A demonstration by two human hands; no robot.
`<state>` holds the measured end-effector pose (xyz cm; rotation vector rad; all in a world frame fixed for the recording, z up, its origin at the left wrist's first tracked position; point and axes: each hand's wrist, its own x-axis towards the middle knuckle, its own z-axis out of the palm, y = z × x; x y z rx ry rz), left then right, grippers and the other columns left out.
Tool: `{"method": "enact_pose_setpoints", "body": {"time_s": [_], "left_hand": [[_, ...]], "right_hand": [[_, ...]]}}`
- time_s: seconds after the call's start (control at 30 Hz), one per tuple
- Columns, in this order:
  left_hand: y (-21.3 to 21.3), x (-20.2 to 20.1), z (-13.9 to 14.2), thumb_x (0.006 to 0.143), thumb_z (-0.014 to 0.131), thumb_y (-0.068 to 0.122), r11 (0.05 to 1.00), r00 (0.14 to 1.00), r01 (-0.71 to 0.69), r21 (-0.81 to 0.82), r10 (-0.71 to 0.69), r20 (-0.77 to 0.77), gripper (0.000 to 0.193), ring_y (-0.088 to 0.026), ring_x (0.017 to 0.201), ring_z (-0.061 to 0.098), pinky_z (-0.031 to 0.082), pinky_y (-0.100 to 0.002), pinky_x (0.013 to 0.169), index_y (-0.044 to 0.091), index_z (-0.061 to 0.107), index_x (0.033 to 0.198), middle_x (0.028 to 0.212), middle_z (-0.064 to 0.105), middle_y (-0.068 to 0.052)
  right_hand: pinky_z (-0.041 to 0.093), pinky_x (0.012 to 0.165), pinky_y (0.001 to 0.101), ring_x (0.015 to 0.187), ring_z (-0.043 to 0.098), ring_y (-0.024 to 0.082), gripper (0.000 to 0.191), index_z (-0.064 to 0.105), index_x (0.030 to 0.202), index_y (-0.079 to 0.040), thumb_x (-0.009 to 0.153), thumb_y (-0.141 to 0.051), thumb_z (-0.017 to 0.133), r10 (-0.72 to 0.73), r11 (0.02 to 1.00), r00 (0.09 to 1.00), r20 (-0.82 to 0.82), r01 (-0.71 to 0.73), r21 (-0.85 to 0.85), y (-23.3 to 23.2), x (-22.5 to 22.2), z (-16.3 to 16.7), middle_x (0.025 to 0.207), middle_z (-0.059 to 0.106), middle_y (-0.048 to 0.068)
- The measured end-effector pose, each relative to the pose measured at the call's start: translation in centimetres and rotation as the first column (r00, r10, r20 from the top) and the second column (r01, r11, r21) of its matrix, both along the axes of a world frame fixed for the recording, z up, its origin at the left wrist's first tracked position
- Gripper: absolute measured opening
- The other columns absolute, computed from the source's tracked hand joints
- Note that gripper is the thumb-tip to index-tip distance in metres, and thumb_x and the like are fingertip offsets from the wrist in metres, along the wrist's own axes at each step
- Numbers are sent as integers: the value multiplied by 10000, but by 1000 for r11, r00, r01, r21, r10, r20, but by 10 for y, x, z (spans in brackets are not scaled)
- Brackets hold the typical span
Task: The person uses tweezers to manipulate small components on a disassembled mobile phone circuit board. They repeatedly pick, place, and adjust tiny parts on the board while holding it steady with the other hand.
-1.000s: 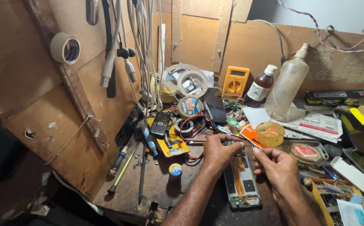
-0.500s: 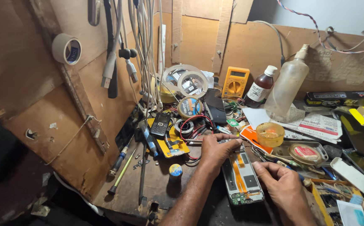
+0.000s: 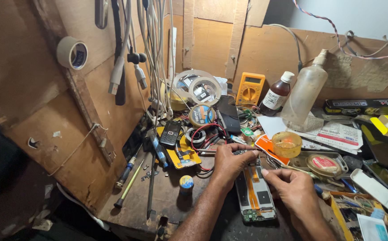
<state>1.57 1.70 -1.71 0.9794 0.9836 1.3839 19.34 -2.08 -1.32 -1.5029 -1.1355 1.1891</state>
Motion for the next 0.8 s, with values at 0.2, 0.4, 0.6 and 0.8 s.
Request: {"method": "enact_pose_setpoints", "body": {"time_s": [0.2,0.4,0.6,0.8], "left_hand": [[0,-1,1,772,837,141,1000,999,3,1,-3,-49,292,-111,706,723,590,-251,657,-51,756,976,830,774,-104],[-1,-1,-2,771,836,155,999,1000,19,32,-19,-3,301,-110,708,722,593,-259,664,-52,754,973,831,770,-100],[-3,-1,-2,759,838,171,995,991,-29,97,41,-129,297,-91,707,696,580,-254,660,-45,781,954,830,768,-89],[-6,1,5,762,817,175,996,983,-75,40,80,-166,268,-107,688,719,592,-259,641,-25,786,938,798,776,-99]], "right_hand": [[467,533,264,554,571,124,221,770,883,62,875,-156,802,-3,999,1000,-4,3,37,8,-4,1,703,692,84],[484,531,269,553,588,133,202,738,862,52,863,-141,800,-27,1000,999,-41,28,5,16,-7,0,708,703,89],[474,516,249,547,583,120,198,710,898,28,869,-143,805,-9,1000,996,-85,9,2,28,-7,2,715,680,79],[487,496,246,526,599,116,153,723,923,-20,832,-135,767,25,1000,973,-231,-27,-6,28,-7,2,713,702,62]]}}
